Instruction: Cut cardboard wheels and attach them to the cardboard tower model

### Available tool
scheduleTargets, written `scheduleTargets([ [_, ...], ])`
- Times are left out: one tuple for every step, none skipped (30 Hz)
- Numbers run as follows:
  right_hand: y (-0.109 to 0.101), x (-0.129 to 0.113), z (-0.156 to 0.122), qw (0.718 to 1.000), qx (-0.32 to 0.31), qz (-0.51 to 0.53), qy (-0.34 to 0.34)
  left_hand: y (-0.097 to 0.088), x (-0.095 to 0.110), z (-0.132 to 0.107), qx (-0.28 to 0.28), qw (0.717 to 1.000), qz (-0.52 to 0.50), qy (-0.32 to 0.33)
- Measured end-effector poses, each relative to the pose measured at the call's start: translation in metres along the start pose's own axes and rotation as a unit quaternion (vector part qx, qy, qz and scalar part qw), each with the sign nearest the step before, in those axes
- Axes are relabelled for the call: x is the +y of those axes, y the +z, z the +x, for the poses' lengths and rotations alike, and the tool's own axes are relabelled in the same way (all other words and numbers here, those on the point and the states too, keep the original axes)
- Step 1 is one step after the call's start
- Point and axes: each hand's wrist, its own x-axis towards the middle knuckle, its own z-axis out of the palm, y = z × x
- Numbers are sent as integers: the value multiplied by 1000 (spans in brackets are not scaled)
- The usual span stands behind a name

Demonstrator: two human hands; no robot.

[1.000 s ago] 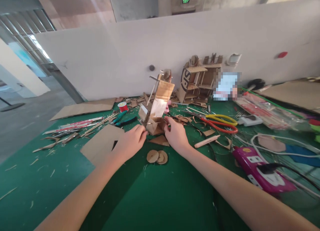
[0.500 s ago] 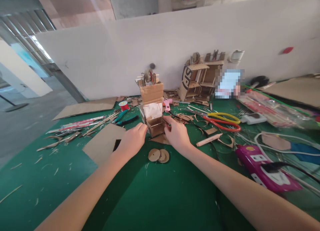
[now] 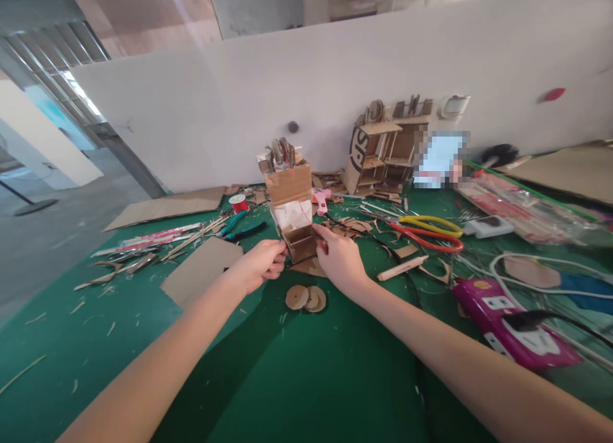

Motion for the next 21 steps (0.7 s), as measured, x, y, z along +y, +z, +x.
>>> scheduleTargets([
  [0,0,0,1000,0,-1,1,1,2,0,-3,1000,-1,-8],
  [0,0,0,1000,0,-1,2,2,3,-1,-2,1000,1,-12],
  [0,0,0,1000,1,0,4,3,3,-1,2,1000,6,-13],
  [0,0,1,1000,2,3,7,4,3,0,10,1000,13,-11],
  [0,0,1,1000,3,9,11,4,1,0,23,999,24,-6],
  [1,1,1,1000,3,20,14,5,-2,1,37,999,37,1],
  [1,1,0,999,5,36,18,5,-5,1,51,998,48,7],
  [1,2,0,998,7,55,20,5,-8,0,70,995,68,23],
  [2,3,1,997,10,74,23,4,-11,0,91,989,104,52],
  [2,4,1,996,14,90,26,2,-15,-1,114,978,151,91],
  [3,5,1,994,17,100,30,1,-19,-2,142,953,222,150],
  [4,6,1,994,20,105,34,-1,-22,-3,162,919,294,205],
  [5,7,2,993,21,106,39,-4,-24,-4,177,883,357,248],
  [6,7,2,993,21,105,45,-6,-27,-4,185,850,408,277],
  [7,8,2,993,20,105,50,-9,-29,-4,192,824,445,292],
  [8,8,3,993,18,104,54,-11,-30,-4,199,800,479,300],
  [8,8,3,993,16,103,57,-14,-31,-4,203,775,516,304],
  [9,8,3,993,14,102,59,-15,-31,-4,204,747,554,305],
  [9,8,3,993,13,100,59,-17,-31,-4,202,718,592,305],
  [8,7,3,993,13,97,60,-17,-30,-4,194,691,626,304],
  [8,7,3,994,13,95,60,-17,-29,-4,186,671,652,302],
])
